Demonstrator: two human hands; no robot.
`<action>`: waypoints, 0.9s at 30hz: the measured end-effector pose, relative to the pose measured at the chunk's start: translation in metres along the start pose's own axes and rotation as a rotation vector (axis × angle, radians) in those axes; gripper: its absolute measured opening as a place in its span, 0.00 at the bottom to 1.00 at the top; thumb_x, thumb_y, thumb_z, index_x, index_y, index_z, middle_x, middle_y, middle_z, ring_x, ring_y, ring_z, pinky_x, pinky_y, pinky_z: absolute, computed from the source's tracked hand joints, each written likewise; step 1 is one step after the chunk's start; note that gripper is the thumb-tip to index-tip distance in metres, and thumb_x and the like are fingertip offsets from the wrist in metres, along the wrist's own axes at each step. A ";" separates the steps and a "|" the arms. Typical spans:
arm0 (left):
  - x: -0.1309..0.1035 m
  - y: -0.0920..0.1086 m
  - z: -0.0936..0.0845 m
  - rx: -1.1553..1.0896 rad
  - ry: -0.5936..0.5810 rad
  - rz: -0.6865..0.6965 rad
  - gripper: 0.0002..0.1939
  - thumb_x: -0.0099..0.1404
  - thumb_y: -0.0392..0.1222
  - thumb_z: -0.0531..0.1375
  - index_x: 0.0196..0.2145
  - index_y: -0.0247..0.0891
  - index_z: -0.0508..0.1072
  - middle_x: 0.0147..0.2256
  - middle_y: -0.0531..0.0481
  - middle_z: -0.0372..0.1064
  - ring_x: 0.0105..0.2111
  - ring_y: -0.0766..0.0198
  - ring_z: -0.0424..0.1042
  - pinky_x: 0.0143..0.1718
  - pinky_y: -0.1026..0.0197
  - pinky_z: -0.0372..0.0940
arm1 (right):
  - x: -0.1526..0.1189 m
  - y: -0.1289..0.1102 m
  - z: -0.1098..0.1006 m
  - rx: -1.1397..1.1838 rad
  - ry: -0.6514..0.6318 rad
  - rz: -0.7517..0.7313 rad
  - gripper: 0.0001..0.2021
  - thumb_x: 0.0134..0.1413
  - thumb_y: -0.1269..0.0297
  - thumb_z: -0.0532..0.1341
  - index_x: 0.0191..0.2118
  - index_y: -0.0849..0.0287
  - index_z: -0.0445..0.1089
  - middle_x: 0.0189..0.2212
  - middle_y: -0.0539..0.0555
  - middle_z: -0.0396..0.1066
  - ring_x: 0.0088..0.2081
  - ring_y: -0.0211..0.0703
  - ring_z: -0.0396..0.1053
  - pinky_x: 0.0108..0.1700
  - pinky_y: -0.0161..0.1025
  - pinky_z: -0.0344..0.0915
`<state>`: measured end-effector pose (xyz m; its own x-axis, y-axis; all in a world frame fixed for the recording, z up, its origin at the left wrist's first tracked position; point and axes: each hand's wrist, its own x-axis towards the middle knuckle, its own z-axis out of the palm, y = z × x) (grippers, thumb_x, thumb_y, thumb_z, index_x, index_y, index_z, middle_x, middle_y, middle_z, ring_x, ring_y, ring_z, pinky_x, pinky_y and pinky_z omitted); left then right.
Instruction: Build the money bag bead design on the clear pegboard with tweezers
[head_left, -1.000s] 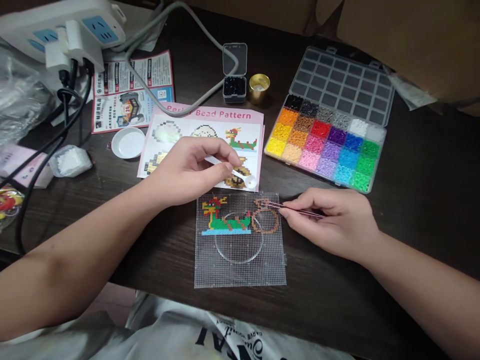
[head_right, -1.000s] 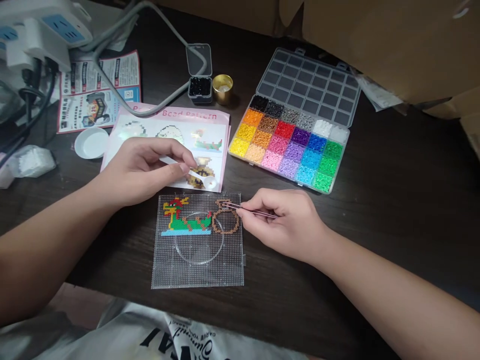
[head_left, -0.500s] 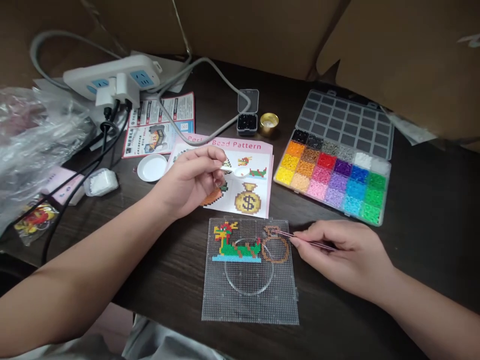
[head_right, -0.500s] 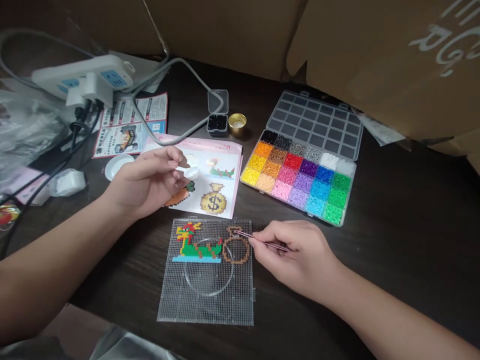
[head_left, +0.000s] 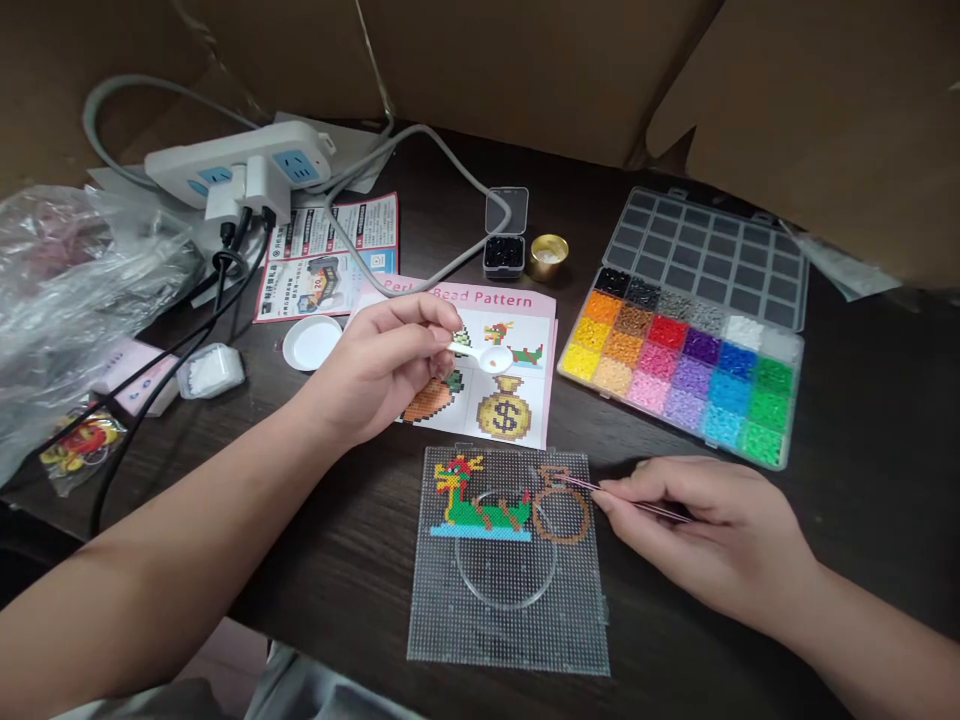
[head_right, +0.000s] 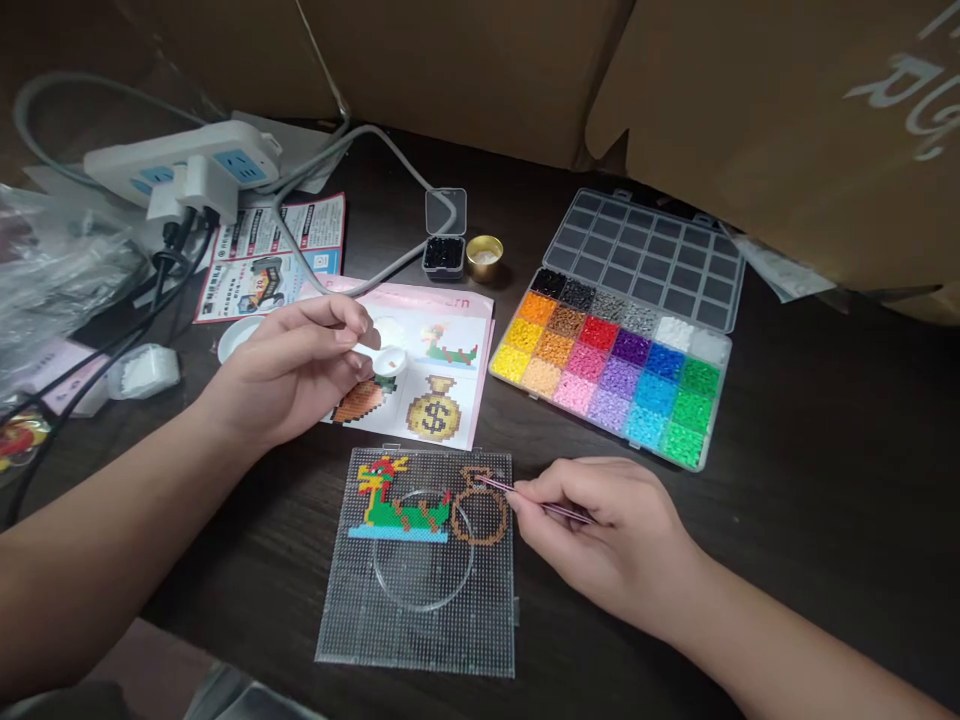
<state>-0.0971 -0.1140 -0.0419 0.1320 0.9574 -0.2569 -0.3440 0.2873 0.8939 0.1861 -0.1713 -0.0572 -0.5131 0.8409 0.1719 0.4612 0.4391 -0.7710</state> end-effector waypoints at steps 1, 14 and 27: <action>0.000 0.000 0.000 0.003 -0.003 0.009 0.03 0.55 0.29 0.62 0.28 0.34 0.75 0.27 0.52 0.64 0.25 0.73 0.65 0.28 0.70 0.64 | 0.000 0.000 0.000 0.000 0.002 0.003 0.05 0.55 0.72 0.65 0.30 0.56 0.72 0.21 0.47 0.74 0.20 0.33 0.68 0.20 0.32 0.61; 0.001 -0.001 -0.001 0.032 0.032 0.017 0.05 0.55 0.28 0.61 0.27 0.34 0.75 0.27 0.52 0.66 0.24 0.72 0.66 0.27 0.67 0.63 | -0.004 0.001 -0.001 0.004 0.021 0.008 0.05 0.53 0.72 0.66 0.29 0.58 0.72 0.20 0.47 0.72 0.18 0.31 0.65 0.19 0.32 0.59; 0.002 -0.005 0.001 0.062 -0.004 0.089 0.06 0.54 0.26 0.59 0.28 0.33 0.73 0.25 0.52 0.67 0.20 0.71 0.66 0.20 0.66 0.60 | -0.007 0.003 -0.001 -0.006 0.049 0.026 0.05 0.52 0.72 0.67 0.28 0.58 0.72 0.22 0.49 0.75 0.19 0.33 0.67 0.18 0.32 0.60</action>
<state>-0.0940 -0.1139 -0.0463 0.1076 0.9789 -0.1739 -0.2967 0.1986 0.9341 0.1919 -0.1759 -0.0604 -0.4646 0.8667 0.1815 0.4782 0.4181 -0.7723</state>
